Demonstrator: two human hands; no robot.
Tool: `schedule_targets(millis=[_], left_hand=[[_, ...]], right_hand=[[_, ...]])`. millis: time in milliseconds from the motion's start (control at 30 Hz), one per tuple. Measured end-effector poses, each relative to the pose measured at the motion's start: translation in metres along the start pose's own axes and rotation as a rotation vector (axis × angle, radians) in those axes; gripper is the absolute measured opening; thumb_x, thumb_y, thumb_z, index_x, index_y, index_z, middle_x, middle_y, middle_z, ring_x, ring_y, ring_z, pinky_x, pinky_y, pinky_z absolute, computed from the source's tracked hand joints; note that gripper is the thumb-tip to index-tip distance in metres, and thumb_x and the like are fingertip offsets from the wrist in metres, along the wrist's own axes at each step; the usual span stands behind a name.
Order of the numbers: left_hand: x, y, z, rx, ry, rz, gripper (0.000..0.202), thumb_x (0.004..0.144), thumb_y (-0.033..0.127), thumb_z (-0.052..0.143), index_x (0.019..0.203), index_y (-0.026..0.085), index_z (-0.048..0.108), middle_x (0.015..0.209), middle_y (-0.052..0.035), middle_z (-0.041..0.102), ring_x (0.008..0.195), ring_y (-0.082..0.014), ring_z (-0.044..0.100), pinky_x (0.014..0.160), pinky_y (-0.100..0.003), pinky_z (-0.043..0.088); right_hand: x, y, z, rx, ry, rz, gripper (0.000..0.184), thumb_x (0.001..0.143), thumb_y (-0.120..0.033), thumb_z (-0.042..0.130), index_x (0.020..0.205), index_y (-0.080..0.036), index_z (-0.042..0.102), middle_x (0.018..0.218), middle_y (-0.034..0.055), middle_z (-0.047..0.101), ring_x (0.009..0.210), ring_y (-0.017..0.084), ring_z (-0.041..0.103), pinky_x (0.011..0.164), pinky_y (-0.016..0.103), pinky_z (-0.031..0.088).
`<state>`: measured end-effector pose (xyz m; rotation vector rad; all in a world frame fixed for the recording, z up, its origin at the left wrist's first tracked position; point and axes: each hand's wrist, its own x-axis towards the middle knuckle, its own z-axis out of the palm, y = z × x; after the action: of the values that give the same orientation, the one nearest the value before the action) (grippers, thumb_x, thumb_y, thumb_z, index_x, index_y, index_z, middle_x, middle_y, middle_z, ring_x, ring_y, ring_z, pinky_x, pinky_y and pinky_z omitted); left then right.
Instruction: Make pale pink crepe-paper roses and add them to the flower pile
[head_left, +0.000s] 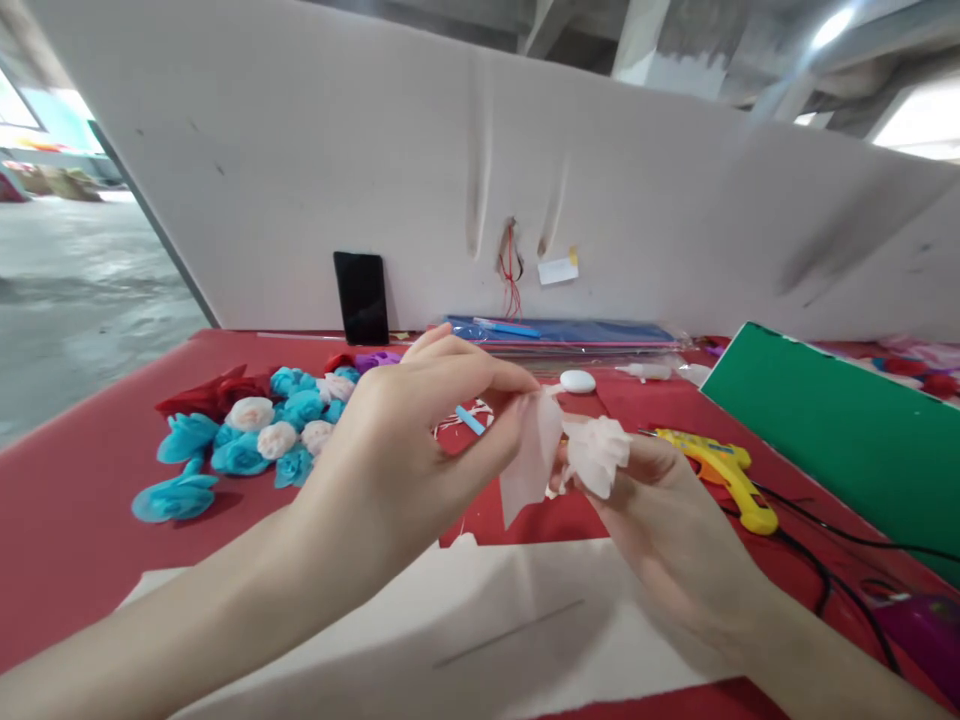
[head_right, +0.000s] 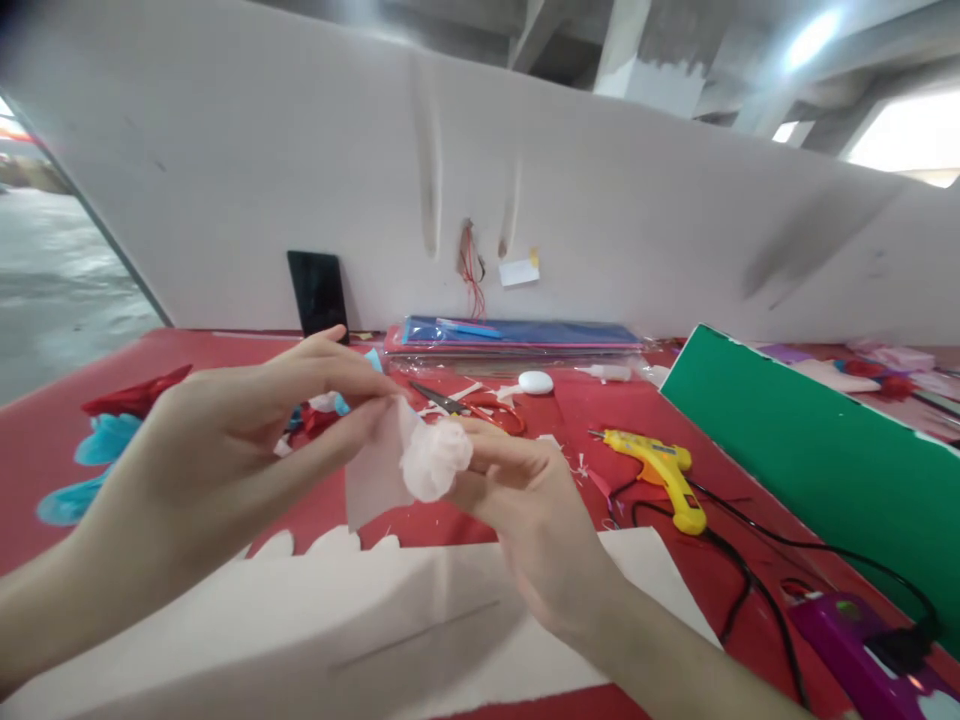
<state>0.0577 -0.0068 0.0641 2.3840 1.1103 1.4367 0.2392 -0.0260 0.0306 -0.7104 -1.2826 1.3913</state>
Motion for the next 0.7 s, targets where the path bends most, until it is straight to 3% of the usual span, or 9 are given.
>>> schedule_targets(millis=[133,267,367,433,600,700], left_hand=[[0.006,0.001,-0.001,0.002,0.086,0.026,0.015,0.081,0.016,0.056,0.078,0.024,0.069,0.07,0.0101,0.068,0.062,-0.0098,0.059,0.112,-0.032,0.033],[0.006,0.006,0.001,-0.096,0.064,0.018,0.017,0.082,0.016,0.057,0.077,0.028,0.068,0.066,0.0123,0.067,0.06,-0.0098,0.06,0.109,-0.031,0.035],[0.003,0.011,0.005,-0.202,0.089,-0.047,0.013,0.083,0.022,0.061,0.086,0.031,0.069,0.073,0.0106,0.071,0.062,-0.0105,0.063,0.087,-0.022,0.05],[0.001,0.013,0.007,-0.289,0.071,-0.088,0.014,0.082,0.024,0.064,0.092,0.032,0.069,0.08,0.0093,0.074,0.064,-0.01,0.064,0.068,-0.015,0.052],[-0.001,0.016,0.01,-0.376,0.007,-0.027,0.02,0.081,0.016,0.061,0.068,0.028,0.072,0.068,0.0082,0.072,0.066,-0.0076,0.064,0.062,-0.007,0.049],[-0.002,0.016,0.011,-0.388,0.037,-0.069,0.024,0.081,0.015,0.061,0.071,0.031,0.076,0.069,0.0076,0.071,0.063,-0.0074,0.064,0.057,-0.008,0.049]], right_hand=[[-0.002,-0.004,-0.001,-0.176,0.064,-0.118,0.005,0.076,-0.034,0.076,0.081,-0.034,0.079,0.1,-0.0013,0.071,0.097,0.013,0.063,0.084,0.02,0.051],[-0.003,-0.006,0.001,-0.288,0.093,-0.298,0.008,0.078,-0.03,0.075,0.081,-0.036,0.079,0.088,-0.0021,0.073,0.082,0.01,0.066,0.072,0.015,0.054],[-0.007,-0.011,0.002,-0.378,0.127,-0.434,0.018,0.079,-0.019,0.073,0.087,-0.035,0.079,0.083,-0.0018,0.073,0.075,0.01,0.067,0.066,0.014,0.055],[-0.01,-0.013,0.002,-0.448,0.132,-0.513,0.026,0.078,-0.011,0.071,0.091,-0.032,0.079,0.085,-0.0003,0.073,0.075,0.011,0.068,0.067,0.014,0.056],[-0.016,-0.013,0.001,-0.516,0.143,-0.645,0.034,0.078,-0.002,0.067,0.096,-0.03,0.078,0.095,-0.0001,0.071,0.077,0.01,0.068,0.068,0.012,0.057],[-0.018,-0.009,0.002,-0.513,0.181,-0.663,0.037,0.08,-0.003,0.065,0.098,-0.033,0.076,0.105,-0.0014,0.067,0.077,0.007,0.067,0.065,0.011,0.057]])
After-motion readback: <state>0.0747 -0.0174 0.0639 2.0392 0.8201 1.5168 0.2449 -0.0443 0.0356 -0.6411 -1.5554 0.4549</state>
